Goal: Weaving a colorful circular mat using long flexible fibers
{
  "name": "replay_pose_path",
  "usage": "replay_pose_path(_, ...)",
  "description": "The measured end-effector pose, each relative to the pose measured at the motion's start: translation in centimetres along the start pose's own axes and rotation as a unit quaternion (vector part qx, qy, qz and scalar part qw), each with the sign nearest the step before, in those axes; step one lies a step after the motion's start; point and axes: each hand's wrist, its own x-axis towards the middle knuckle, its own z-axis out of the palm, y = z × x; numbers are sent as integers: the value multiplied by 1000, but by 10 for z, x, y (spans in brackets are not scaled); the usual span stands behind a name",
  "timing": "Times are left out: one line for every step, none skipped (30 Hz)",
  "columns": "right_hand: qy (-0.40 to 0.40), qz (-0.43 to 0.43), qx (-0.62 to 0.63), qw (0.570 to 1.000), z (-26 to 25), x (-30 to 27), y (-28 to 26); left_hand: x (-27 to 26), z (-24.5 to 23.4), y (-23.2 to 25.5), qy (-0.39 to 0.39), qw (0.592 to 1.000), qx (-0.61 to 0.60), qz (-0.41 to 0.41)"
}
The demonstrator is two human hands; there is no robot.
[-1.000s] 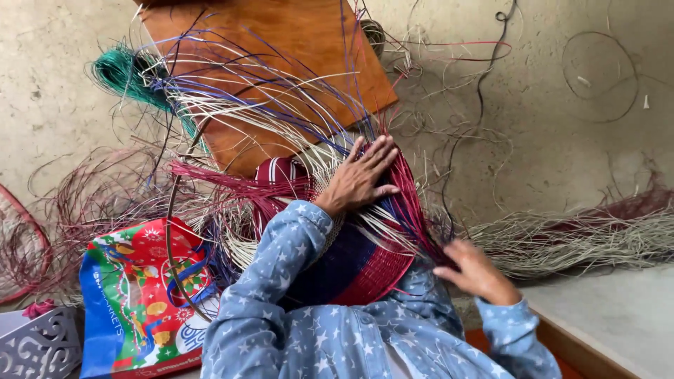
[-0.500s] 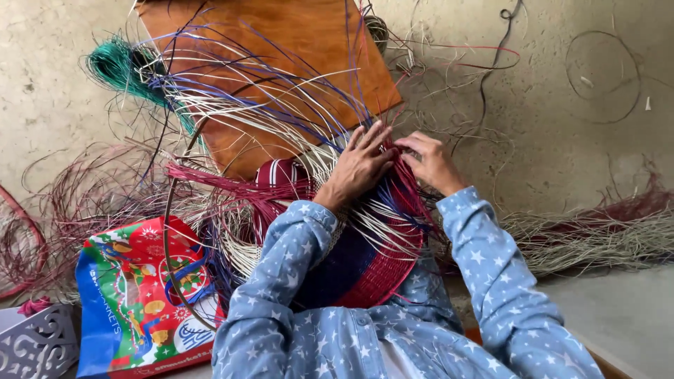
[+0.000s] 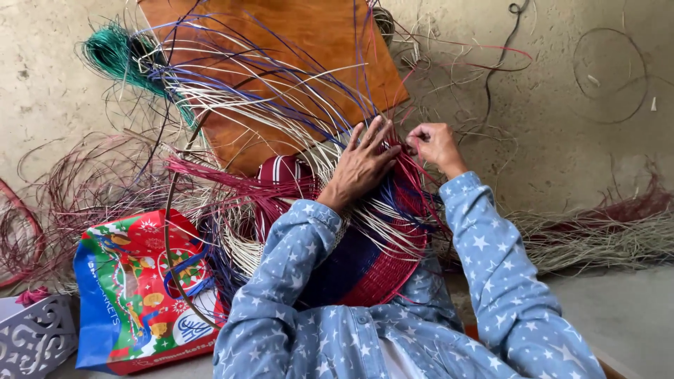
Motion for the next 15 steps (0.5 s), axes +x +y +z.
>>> replay_pose_path(-12,78,54,995,3,-1,9,0,2,1,-4,1000,-5,-2)
replay_pose_path(-23,156,108,982,5,-2,19,-1,4,1,-7,1000,-10,-3)
replay_pose_path(-22,157,108,981,4,-4,12,0,4,1,-8,1000,-11,-3)
replay_pose_path(-15,180,158,971,2,-6,5,1,4,1,-10,1000,-15,-1)
replay_pose_path(-7,200,207,958,0,-6,-2,4,4,-1,-10,1000,-17,2)
replay_pose_path(-5,199,207,958,-2,-5,-2,9,3,-3,-10,1000,-17,4)
replay_pose_path(-4,196,228,954,-2,-5,-2,14,2,-6,-11,1000,-9,16)
replay_pose_path(-3,192,250,949,-2,-5,-2,18,1,-8,-12,1000,-1,28)
replay_pose_path(-4,193,251,949,-3,-6,-4,23,-1,-11,-13,1000,-1,27)
replay_pose_path(-3,196,264,944,-4,-7,-7,29,-2,-14,-18,999,4,43)
replay_pose_path(0,199,278,940,-7,-7,-9,36,-3,-17,-22,998,10,61)
replay_pose_path(1,200,279,939,-9,-9,-9,44,-10,-17,-23,998,9,62)
replay_pose_path(10,184,289,940,-12,-12,-10,52,-17,-17,-18,995,15,92)
replay_pose_path(19,168,298,939,-14,-14,-10,60,-24,-17,-12,992,21,123)
replay_pose_path(22,168,300,939,-21,-17,-28,66,-30,-16,-14,992,20,126)
